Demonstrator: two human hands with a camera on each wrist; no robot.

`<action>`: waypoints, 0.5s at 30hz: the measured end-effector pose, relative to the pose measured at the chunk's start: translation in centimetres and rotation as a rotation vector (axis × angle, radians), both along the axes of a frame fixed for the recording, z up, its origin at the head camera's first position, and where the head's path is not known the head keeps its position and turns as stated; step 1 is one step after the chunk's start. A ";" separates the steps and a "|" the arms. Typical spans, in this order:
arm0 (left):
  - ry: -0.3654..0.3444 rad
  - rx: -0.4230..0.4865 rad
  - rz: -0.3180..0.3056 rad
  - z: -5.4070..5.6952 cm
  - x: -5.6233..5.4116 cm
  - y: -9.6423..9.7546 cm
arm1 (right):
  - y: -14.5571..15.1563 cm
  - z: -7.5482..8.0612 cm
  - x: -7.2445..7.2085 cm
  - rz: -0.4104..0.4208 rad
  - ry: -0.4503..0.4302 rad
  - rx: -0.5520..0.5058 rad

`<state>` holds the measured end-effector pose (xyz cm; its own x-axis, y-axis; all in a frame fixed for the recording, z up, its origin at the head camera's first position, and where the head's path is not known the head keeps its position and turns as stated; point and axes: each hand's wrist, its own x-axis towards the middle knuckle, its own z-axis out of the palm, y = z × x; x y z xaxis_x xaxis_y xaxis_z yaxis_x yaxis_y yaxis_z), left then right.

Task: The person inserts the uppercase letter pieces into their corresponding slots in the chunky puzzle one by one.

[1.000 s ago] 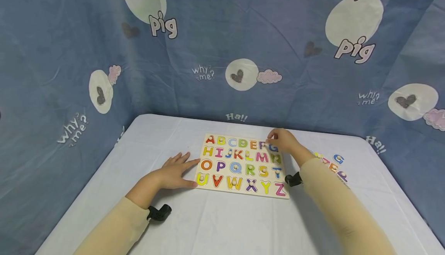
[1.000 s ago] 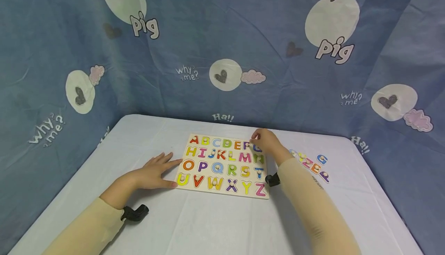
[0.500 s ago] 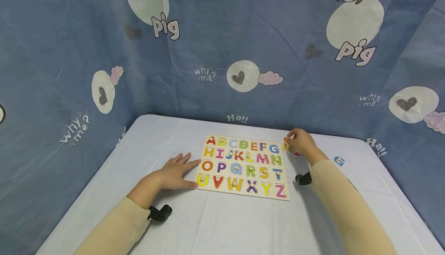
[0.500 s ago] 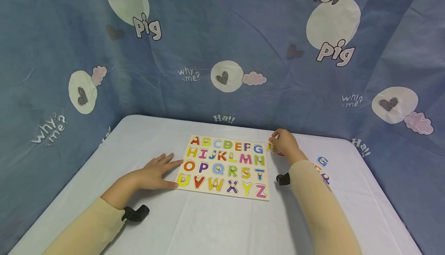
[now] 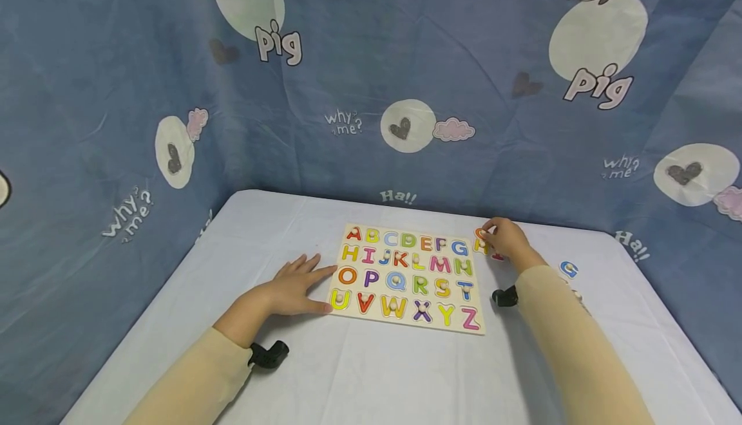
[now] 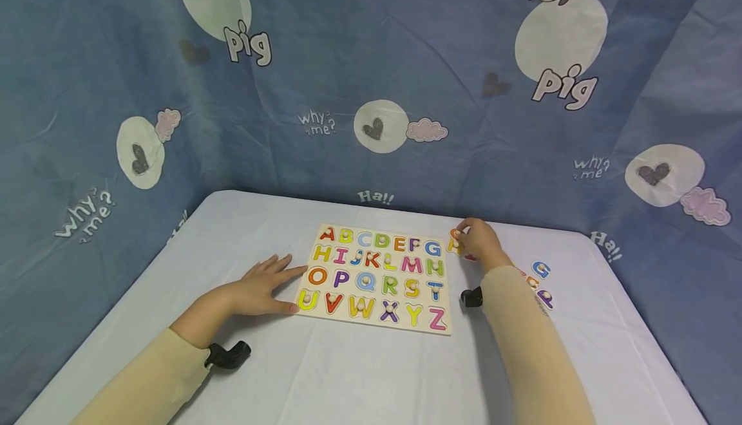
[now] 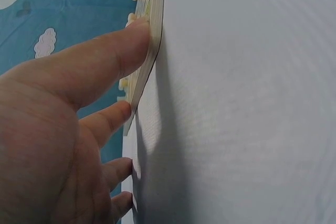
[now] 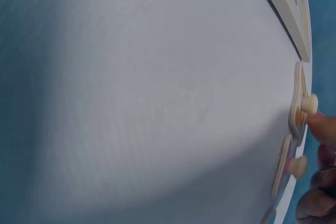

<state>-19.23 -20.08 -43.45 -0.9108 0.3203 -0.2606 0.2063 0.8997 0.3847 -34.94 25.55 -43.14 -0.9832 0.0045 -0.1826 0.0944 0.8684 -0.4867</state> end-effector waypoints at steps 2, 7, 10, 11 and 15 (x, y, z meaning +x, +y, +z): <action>0.001 -0.009 -0.003 -0.1 0.0 0.0 | -0.1 -0.1 -0.2 -0.005 -0.013 0.009; 0.010 0.007 -0.007 0.1 0.0 0.0 | -0.1 -0.3 -0.6 -0.018 -0.052 0.019; 0.008 0.006 -0.002 0.3 0.1 0.1 | 0.0 -0.3 -0.6 -0.014 -0.061 0.031; 0.009 0.005 -0.002 0.3 0.1 0.1 | 0.0 -0.3 -0.6 -0.009 -0.060 0.038; 0.009 0.004 -0.001 0.3 0.1 0.1 | -0.1 0.3 -0.2 0.000 -0.031 0.032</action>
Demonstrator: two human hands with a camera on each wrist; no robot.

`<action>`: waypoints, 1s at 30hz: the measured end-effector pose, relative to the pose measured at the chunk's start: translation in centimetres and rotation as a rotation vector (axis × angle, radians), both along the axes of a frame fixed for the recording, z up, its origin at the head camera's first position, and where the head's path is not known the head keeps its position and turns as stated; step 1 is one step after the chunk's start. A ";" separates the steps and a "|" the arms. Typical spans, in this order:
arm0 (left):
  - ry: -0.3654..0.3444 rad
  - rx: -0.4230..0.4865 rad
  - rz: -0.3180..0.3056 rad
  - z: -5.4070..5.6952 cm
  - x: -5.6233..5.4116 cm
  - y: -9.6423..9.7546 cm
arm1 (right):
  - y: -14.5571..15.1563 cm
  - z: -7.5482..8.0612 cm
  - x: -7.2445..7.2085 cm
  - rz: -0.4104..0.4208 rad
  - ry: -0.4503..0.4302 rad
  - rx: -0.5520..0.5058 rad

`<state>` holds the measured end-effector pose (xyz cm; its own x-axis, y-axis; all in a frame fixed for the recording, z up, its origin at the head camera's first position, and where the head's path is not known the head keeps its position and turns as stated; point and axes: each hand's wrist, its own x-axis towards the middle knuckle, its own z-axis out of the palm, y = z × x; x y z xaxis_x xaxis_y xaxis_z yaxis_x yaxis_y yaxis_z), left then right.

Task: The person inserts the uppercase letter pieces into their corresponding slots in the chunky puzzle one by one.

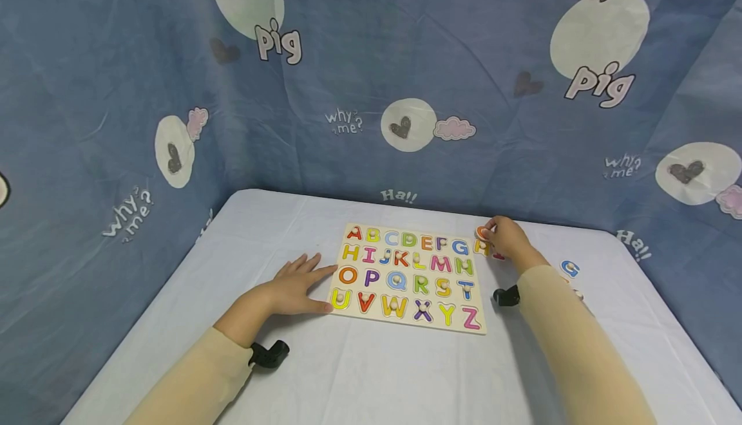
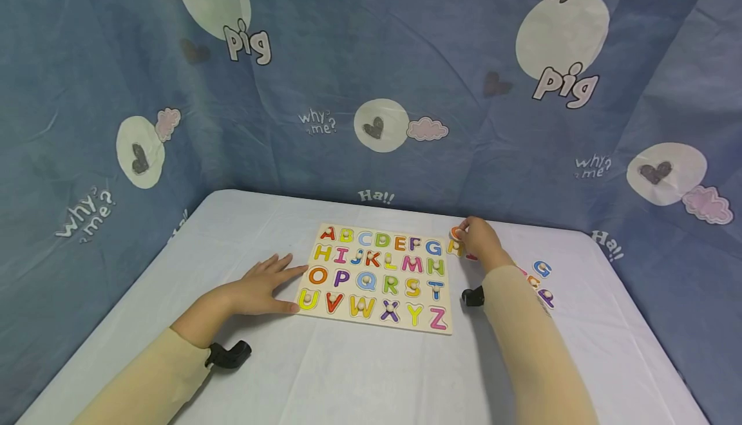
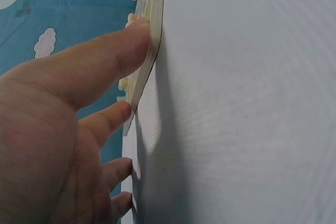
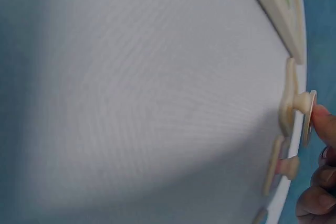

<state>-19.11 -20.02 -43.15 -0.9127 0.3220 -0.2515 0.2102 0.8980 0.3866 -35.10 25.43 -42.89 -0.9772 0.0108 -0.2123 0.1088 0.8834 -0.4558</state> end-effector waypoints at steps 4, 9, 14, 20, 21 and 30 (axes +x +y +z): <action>-0.001 0.001 0.001 0.1 0.0 0.0 | -0.5 1.0 1.1 0.028 0.048 -0.027; -0.009 0.005 0.006 0.2 0.0 0.0 | -2.0 2.2 2.8 0.125 0.133 -0.032; -0.010 0.000 0.004 0.2 0.0 0.1 | -4.3 3.0 4.5 0.231 0.188 -0.041; -0.005 -0.004 0.004 0.0 0.0 0.1 | -7.9 4.0 6.7 0.348 0.205 -0.066; -0.005 -0.003 0.003 0.0 -0.1 0.1 | -8.6 4.2 7.0 0.366 0.207 -0.070; -0.003 -0.001 0.000 0.0 -0.1 0.0 | -14.2 4.4 9.0 0.505 0.196 -0.121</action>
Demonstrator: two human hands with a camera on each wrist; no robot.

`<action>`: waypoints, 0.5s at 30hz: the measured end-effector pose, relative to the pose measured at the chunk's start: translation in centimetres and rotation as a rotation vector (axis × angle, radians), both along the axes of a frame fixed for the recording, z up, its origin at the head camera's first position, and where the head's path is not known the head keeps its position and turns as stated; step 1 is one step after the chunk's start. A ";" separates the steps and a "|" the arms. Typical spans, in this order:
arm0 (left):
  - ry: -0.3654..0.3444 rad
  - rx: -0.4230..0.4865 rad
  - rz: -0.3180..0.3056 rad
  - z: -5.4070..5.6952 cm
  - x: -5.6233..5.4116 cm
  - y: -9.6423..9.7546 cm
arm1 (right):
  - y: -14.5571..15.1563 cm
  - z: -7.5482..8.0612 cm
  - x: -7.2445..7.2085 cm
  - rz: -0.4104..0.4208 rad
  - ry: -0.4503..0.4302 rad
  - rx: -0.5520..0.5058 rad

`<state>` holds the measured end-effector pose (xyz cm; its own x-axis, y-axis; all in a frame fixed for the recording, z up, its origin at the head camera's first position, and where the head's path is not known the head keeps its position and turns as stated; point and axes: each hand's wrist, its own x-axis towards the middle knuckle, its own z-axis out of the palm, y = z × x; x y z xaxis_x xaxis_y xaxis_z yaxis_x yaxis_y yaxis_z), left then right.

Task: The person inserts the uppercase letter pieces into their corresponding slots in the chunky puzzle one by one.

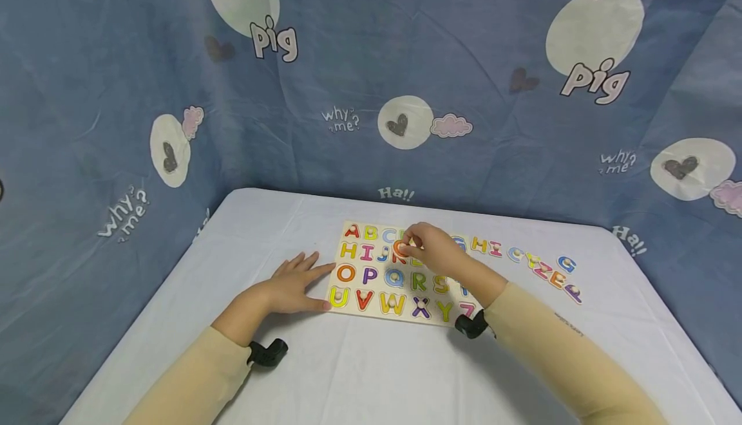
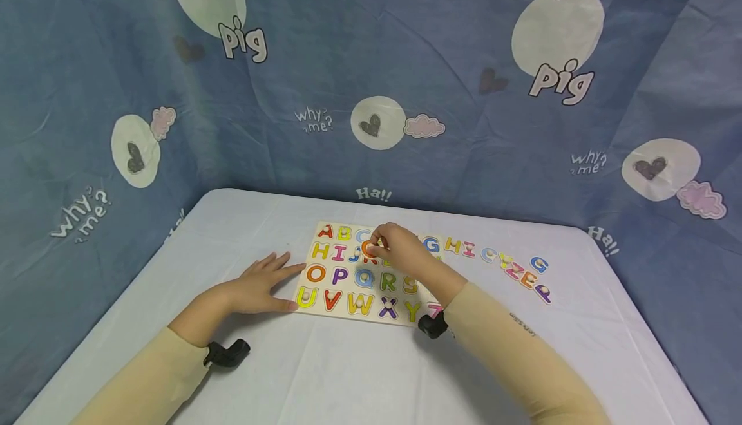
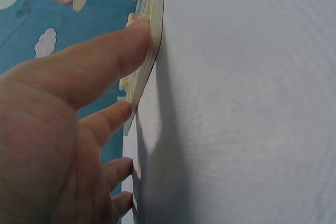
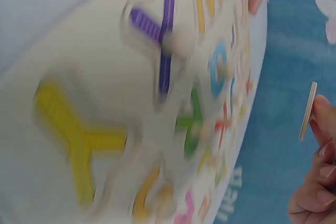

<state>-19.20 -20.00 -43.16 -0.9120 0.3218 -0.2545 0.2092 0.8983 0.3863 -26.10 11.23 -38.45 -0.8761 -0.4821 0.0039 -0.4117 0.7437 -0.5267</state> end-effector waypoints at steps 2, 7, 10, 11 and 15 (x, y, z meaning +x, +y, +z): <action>0.001 0.001 -0.001 0.0 0.0 0.0 | -1.2 -0.2 0.3 0.024 0.002 -0.004; -0.005 0.000 -0.008 0.1 -0.1 -0.1 | -4.1 -1.0 1.1 0.097 0.004 0.011; -0.006 0.001 -0.018 0.1 -0.1 -0.2 | -5.7 -1.8 1.4 0.118 0.006 0.033; -0.005 0.001 -0.022 0.1 -0.1 -0.2 | -6.1 -2.1 1.5 0.118 0.006 0.038; -0.003 0.007 -0.034 0.2 -0.1 -0.3 | -7.6 -2.9 1.6 0.109 0.003 0.041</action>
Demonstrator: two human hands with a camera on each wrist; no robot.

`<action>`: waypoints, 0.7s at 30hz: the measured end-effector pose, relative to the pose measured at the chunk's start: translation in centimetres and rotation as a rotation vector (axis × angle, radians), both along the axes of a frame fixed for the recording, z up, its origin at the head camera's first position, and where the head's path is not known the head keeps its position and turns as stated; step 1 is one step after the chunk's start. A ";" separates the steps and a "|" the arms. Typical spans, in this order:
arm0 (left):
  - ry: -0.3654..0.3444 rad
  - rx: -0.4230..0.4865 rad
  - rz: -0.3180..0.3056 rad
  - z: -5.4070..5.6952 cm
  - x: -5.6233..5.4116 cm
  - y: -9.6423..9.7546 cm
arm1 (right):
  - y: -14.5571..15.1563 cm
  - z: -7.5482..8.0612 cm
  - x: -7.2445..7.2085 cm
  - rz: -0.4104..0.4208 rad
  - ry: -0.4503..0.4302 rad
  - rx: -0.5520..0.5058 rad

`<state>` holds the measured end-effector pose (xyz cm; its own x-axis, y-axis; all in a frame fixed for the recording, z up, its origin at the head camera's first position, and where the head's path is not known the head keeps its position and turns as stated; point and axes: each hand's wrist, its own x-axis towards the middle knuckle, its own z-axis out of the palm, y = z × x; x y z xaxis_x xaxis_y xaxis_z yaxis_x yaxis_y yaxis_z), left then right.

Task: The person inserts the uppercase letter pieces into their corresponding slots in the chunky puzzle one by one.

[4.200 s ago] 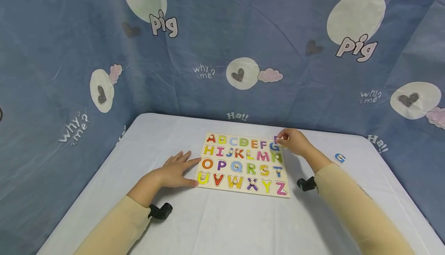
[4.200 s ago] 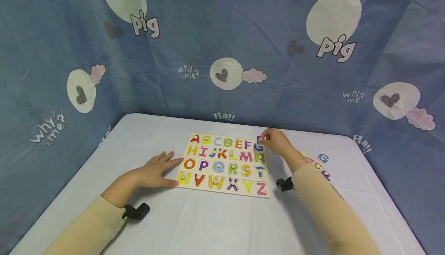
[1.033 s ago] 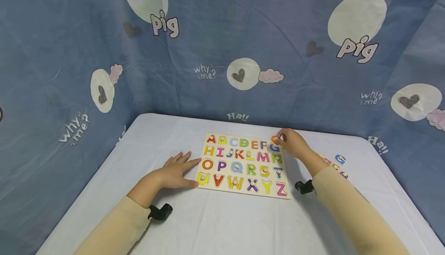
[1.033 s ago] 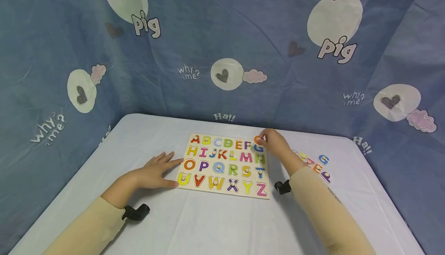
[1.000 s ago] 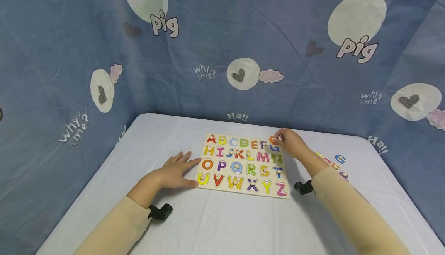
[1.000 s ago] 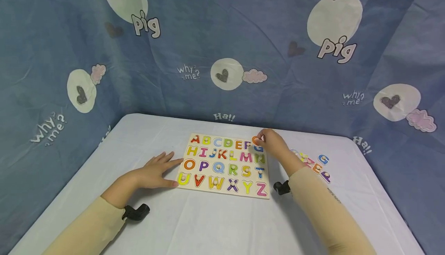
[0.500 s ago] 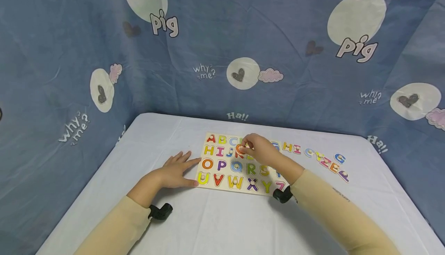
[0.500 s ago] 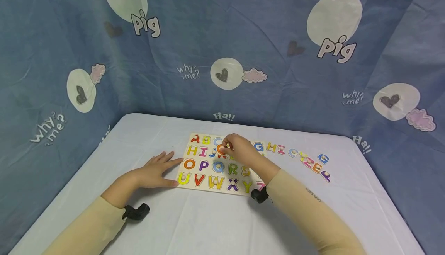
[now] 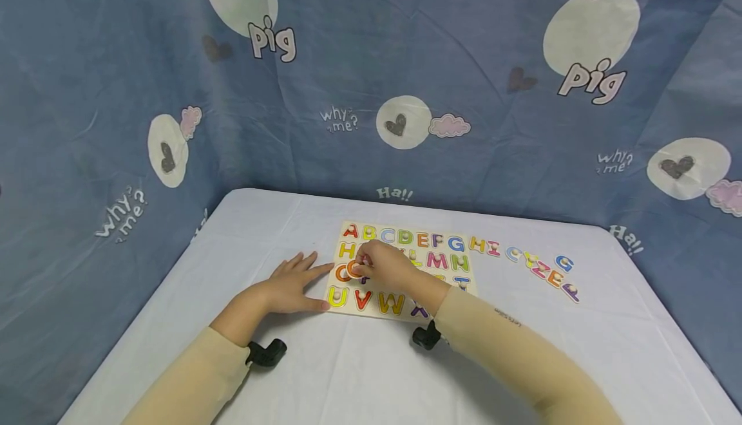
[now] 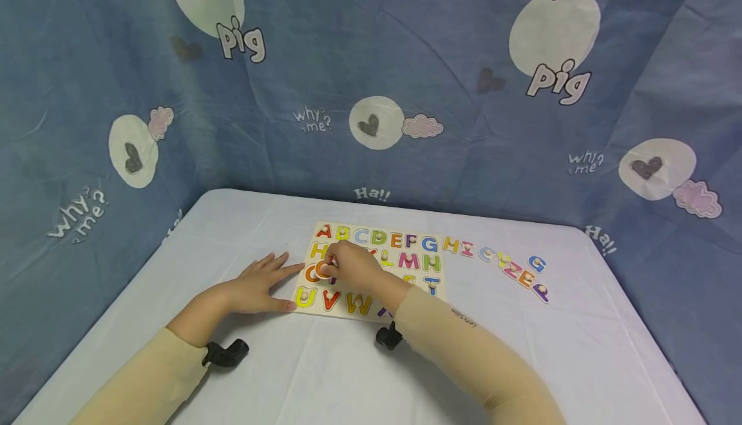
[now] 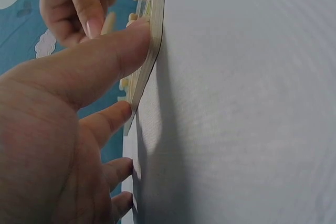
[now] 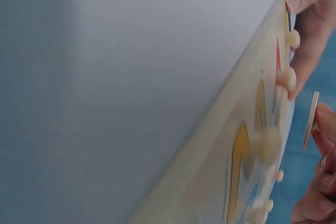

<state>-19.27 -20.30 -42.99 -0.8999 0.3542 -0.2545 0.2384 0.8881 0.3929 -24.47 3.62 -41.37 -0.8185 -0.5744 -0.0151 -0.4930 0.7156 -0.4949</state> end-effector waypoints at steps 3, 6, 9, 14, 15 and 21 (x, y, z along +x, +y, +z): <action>0.001 0.002 -0.006 0.1 0.0 0.0 | -0.8 -0.4 0.0 -0.011 -0.010 -0.004; 0.001 0.003 -0.010 0.2 0.0 0.1 | -1.4 -0.7 -0.1 -0.025 -0.016 0.012; 0.000 0.001 -0.014 0.3 0.1 0.1 | -1.9 -1.1 -0.4 -0.027 -0.022 0.020; -0.004 0.001 -0.010 0.3 0.0 0.1 | -2.7 -1.7 -0.6 -0.028 -0.028 0.020; -0.005 0.002 -0.009 0.3 0.0 0.1 | -2.8 -1.7 -0.5 -0.034 -0.031 0.023; -0.008 0.000 -0.011 0.1 -0.1 0.1 | -3.1 -1.8 -0.5 -0.062 -0.042 0.039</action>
